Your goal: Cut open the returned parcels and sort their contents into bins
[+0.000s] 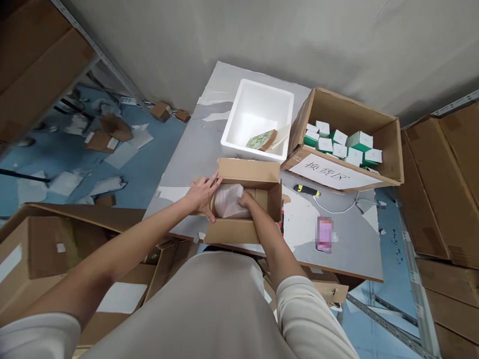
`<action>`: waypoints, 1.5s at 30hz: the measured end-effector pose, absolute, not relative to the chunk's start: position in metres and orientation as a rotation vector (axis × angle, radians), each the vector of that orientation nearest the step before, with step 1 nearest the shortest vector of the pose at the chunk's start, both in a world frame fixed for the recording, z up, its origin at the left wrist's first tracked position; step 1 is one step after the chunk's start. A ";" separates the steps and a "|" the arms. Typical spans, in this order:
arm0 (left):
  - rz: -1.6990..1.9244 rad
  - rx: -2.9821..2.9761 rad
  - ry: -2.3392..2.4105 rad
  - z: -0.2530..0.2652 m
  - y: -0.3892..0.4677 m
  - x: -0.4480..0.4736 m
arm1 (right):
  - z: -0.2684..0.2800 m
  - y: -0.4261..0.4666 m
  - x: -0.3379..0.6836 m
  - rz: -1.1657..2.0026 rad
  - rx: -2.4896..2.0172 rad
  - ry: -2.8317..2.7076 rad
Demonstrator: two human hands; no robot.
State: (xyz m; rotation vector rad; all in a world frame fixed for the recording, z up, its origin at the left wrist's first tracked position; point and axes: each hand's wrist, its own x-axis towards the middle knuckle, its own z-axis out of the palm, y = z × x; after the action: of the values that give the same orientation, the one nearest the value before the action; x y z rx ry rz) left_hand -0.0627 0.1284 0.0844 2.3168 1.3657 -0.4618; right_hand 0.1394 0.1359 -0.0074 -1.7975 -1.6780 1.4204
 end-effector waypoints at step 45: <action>1.098 1.245 1.968 0.103 0.094 -0.130 | 0.165 0.016 0.195 1.177 -1.234 -0.908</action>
State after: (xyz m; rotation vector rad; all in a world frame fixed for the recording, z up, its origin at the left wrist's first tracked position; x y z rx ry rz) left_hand -0.1300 0.0941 0.1032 1.2449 1.9676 1.0976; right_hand 0.1950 0.0163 0.1649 -1.2336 -0.9080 1.1766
